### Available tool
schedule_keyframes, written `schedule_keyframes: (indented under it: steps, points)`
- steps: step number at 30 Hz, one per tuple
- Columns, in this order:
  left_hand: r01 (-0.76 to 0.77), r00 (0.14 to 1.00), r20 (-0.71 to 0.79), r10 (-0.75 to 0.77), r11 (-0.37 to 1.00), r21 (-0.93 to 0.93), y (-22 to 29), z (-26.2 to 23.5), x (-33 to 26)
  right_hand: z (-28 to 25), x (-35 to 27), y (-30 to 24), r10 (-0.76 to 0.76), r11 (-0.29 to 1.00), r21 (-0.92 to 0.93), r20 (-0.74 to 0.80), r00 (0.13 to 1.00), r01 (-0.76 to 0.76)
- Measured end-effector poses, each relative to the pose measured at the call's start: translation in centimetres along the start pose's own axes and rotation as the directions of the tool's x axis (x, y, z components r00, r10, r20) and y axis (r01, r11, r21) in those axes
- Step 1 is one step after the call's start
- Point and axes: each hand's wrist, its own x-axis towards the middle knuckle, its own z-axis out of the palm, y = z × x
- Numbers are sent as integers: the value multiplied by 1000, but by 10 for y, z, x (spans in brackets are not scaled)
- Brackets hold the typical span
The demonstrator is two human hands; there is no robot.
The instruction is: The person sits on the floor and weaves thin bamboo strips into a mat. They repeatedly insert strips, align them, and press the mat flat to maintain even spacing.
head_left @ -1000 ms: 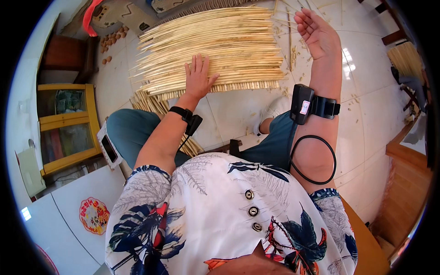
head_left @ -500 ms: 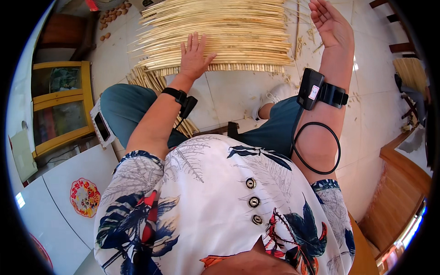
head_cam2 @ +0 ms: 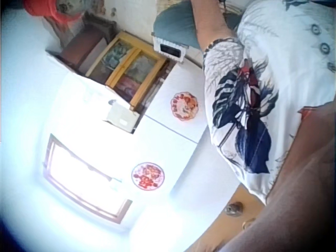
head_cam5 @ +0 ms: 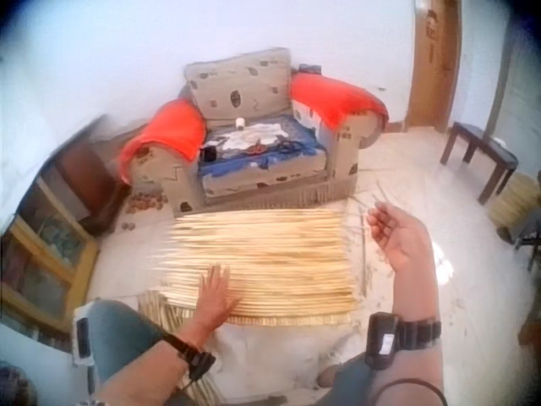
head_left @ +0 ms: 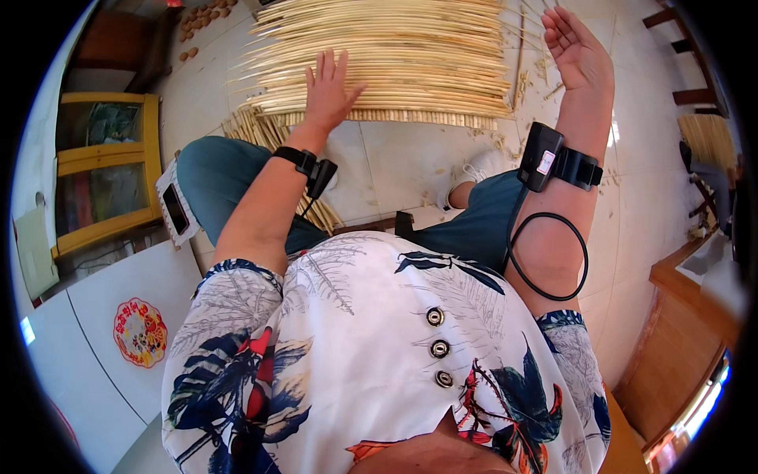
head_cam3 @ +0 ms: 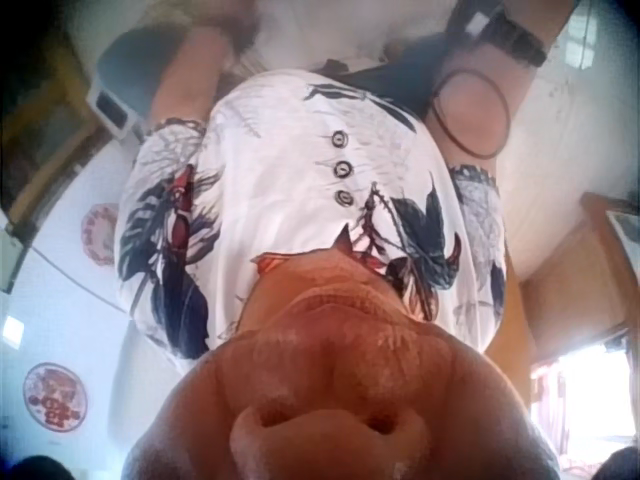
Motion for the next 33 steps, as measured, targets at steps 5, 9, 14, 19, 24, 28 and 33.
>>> schedule_keyframes:
  steps: [5,9,14,19,24,28,33]
  points:
    - [7,971,-236,-26,997,-79,-48,-69,37,10,-9,5,-17,999,-34,-25,1000,16]
    - [41,984,-172,-42,999,-11,-97,-124,22,8,-4,10,20,998,-59,-51,998,-23]
    - [213,975,-72,-211,977,22,-148,-165,-45,8,7,26,82,995,-58,-44,996,-84]
    - [326,935,-94,-341,934,-147,-130,-174,-77,-1,21,46,158,981,-118,22,987,-155]
    - [229,926,-265,-267,959,-167,-113,-173,-83,22,15,88,281,942,-195,23,959,-272]
    - [188,911,-325,-255,956,-225,-97,-166,-71,26,5,100,335,927,-185,13,942,-327]
    - [223,899,-314,-305,937,-270,-92,-163,-65,14,-17,118,436,891,-170,74,897,-420]
